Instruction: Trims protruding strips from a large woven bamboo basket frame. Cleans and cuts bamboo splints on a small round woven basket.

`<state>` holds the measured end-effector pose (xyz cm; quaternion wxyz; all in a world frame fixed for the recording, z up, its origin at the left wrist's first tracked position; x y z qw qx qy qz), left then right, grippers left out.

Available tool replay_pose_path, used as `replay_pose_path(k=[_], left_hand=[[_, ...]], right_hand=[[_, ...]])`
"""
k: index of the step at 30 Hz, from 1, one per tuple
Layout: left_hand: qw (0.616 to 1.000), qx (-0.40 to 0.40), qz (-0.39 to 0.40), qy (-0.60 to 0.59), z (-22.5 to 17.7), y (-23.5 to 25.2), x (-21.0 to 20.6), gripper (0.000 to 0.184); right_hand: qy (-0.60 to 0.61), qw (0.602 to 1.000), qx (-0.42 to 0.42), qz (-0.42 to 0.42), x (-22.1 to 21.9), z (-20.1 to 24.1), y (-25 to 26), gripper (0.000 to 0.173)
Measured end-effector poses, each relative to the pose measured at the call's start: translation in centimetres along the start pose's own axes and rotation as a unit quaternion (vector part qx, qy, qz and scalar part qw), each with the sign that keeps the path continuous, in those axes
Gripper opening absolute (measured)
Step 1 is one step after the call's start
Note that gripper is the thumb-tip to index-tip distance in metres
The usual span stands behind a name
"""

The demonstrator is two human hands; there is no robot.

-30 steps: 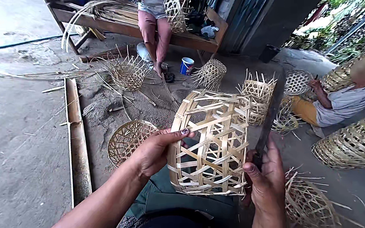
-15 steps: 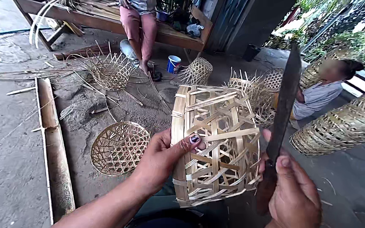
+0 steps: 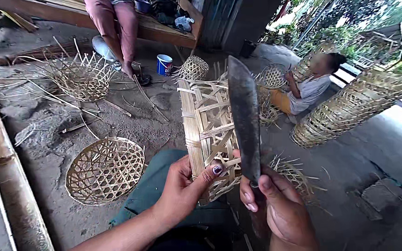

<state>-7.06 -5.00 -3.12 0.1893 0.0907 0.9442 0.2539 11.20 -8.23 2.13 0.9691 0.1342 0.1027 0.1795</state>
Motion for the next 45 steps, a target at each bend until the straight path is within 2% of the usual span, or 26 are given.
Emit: replay_pose_path(k=[3,5,7,9,11,13,14,16,19,20,22,23,24,26,28,31,32,35,37,39,40,42,45], left_hand=[[0.999,-0.015,-0.005,0.045,0.3,-0.3,-0.2,0.016],[0.998,-0.018,-0.015,0.061,0.2,-0.4,-0.5,0.015],[0.998,-0.008,-0.021,0.060,0.2,-0.3,-0.7,0.015],[0.999,-0.003,-0.021,0.046,0.1,-0.2,-0.8,0.014],[0.999,-0.003,-0.017,0.038,-0.5,-0.2,-0.5,0.013],[0.999,0.023,0.009,0.038,-1.3,-0.4,0.7,0.013],[0.997,0.052,0.032,0.045,-1.6,-0.2,1.7,0.013],[0.985,0.137,0.065,0.079,-1.5,0.7,3.9,0.011],[0.959,0.223,0.028,0.174,-1.2,1.3,6.5,0.010],[0.953,0.233,0.036,0.191,-1.4,1.3,6.8,0.011],[0.956,0.229,0.084,0.161,-2.2,1.1,6.6,0.012],[0.962,0.225,0.109,0.113,-2.8,1.0,6.5,0.017],[0.966,0.219,0.128,0.055,-3.4,1.1,6.4,0.029],[0.967,0.194,0.142,-0.080,-4.1,1.4,6.9,0.052],[0.952,0.194,0.148,-0.183,-4.3,1.9,7.5,0.051],[0.947,0.265,0.084,-0.160,-4.5,2.4,7.1,0.021],[0.943,0.285,0.080,-0.152,-4.3,2.4,6.9,0.016],[0.941,0.292,0.087,-0.147,-3.9,2.1,5.8,0.013],[0.959,0.256,0.060,-0.109,-3.8,1.9,4.6,0.013],[0.973,0.213,0.050,-0.075,-3.9,1.8,3.3,0.014],[0.978,0.194,0.050,-0.065,-3.9,1.9,2.7,0.014],[0.984,0.164,0.050,-0.052,-3.9,1.9,1.8,0.014],[0.988,0.136,0.065,-0.035,-3.7,1.7,0.9,0.013]], right_hand=[[-0.050,0.998,0.022,-0.017,0.4,-0.5,0.0,0.040],[-0.223,0.970,0.081,-0.061,0.2,-0.6,-0.3,0.034],[-0.458,0.871,0.137,-0.108,-0.8,-0.7,-0.5,0.038],[-0.598,0.770,0.174,-0.141,-1.6,-0.9,-0.5,0.040],[-0.657,0.707,0.199,-0.170,-1.1,-0.6,-0.1,0.037],[-0.669,0.686,0.188,-0.217,2.0,1.2,0.1,0.037],[-0.651,0.698,0.166,-0.248,4.6,2.5,-0.1,0.040],[-0.568,0.753,0.101,-0.317,9.7,4.5,-0.4,0.050],[-0.423,0.822,-0.011,-0.381,13.3,3.4,-1.4,0.060],[-0.385,0.844,-0.027,-0.372,12.9,2.4,-1.5,0.062],[-0.311,0.901,-0.010,-0.304,10.5,0.7,-1.6,0.073],[-0.275,0.927,0.010,-0.255,9.0,0.0,-1.6,0.085],[-0.243,0.946,0.029,-0.213,7.5,-0.5,-1.7,0.103],[-0.198,0.966,0.058,-0.158,4.6,-1.3,-1.6,0.124],[-0.199,0.966,0.082,-0.147,2.5,-2.0,-1.2,0.132],[-0.214,0.956,0.105,-0.173,2.1,-2.8,-0.1,0.126],[-0.233,0.949,0.108,-0.185,2.3,-2.9,0.2,0.122],[-0.322,0.906,0.132,-0.241,3.4,-1.9,0.6,0.109],[-0.348,0.892,0.157,-0.243,3.4,-0.7,0.3,0.087],[-0.248,0.938,0.146,-0.192,2.9,0.6,-0.2,0.055],[-0.168,0.967,0.111,-0.153,2.4,1.1,-0.5,0.049],[-0.031,0.997,0.027,-0.062,1.5,1.5,-0.7,0.058],[0.049,0.998,-0.030,0.040,0.7,1.4,-0.6,0.054]])
Point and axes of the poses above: each hand's wrist, its own y-axis towards the middle knuckle, its own x-axis out of the back of the hand, z = x × y, the point moved 4 cm from there along y, towards the middle knuckle, and after that the axes turned 1 degree about y, right-handed, at the moved point
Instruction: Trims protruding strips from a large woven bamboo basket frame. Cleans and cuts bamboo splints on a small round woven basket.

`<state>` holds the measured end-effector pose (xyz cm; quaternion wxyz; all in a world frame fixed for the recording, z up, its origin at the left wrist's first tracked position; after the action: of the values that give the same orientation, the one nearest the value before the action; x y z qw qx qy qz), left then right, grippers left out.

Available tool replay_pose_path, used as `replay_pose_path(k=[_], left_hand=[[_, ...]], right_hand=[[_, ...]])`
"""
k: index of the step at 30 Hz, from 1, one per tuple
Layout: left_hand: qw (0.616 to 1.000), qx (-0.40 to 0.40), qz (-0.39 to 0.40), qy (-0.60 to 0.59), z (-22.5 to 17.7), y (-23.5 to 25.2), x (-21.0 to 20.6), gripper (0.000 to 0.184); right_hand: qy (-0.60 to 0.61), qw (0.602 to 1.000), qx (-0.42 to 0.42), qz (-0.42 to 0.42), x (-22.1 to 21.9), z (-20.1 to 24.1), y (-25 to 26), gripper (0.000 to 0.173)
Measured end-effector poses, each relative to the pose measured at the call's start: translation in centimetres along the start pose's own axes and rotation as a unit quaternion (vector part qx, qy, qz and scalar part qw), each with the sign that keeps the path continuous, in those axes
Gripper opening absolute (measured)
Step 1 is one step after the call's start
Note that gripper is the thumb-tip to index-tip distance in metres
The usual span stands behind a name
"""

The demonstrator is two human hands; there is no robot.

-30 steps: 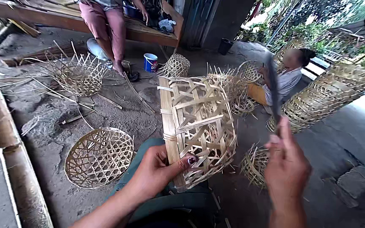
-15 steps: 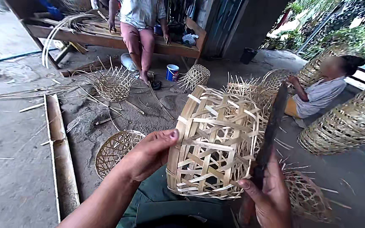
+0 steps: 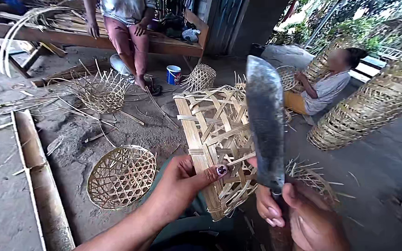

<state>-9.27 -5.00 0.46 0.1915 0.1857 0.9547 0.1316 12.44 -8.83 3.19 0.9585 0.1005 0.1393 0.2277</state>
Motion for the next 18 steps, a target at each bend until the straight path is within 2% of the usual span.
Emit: replay_pose_path(k=[3,5,6,7,8,10,12,15,18], left_hand=[[0.999,-0.022,0.020,0.032,0.0,-0.2,-0.9,0.015],[0.997,-0.034,0.008,0.069,0.0,-0.4,-1.2,0.016],[0.996,-0.040,-0.002,0.082,0.0,-0.4,-1.4,0.017],[0.995,-0.049,-0.013,0.092,0.1,-0.3,-1.6,0.017],[0.993,-0.061,-0.022,0.099,0.1,-0.3,-1.8,0.018],[0.990,-0.084,-0.039,0.109,0.2,-0.2,-2.4,0.016],[0.987,-0.097,-0.047,0.116,0.3,0.1,-2.7,0.015],[0.990,-0.090,-0.025,0.105,0.4,0.6,-2.9,0.014],[0.993,-0.068,-0.001,0.097,0.5,0.8,-2.5,0.013]], right_hand=[[0.014,1.000,-0.002,0.020,0.1,-0.1,0.1,0.047],[-0.051,0.998,0.029,-0.004,0.1,-0.1,0.0,0.035],[-0.127,0.990,0.059,-0.034,-0.2,-0.1,-0.1,0.030],[-0.236,0.964,0.097,-0.074,-0.5,-0.1,-0.3,0.031],[-0.361,0.916,0.134,-0.110,-1.0,-0.1,-0.4,0.036],[-0.574,0.781,0.183,-0.162,-2.2,-0.2,-0.5,0.040],[-0.683,0.675,0.209,-0.186,-2.6,-0.3,-0.4,0.038],[-0.752,0.596,0.228,-0.166,-1.9,0.1,-0.5,0.042],[-0.782,0.560,0.224,-0.156,-1.0,0.8,-0.7,0.046]])
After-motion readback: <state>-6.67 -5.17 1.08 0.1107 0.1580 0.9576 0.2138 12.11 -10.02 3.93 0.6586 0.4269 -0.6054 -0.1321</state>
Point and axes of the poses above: each hand's wrist, its own y-axis towards the middle knuckle, its own x-axis out of the back of the hand, z = x × y, the point moved 4 cm from there along y, towards the middle knuckle, and after that the axes turned 1 degree about y, right-handed, at the moved point
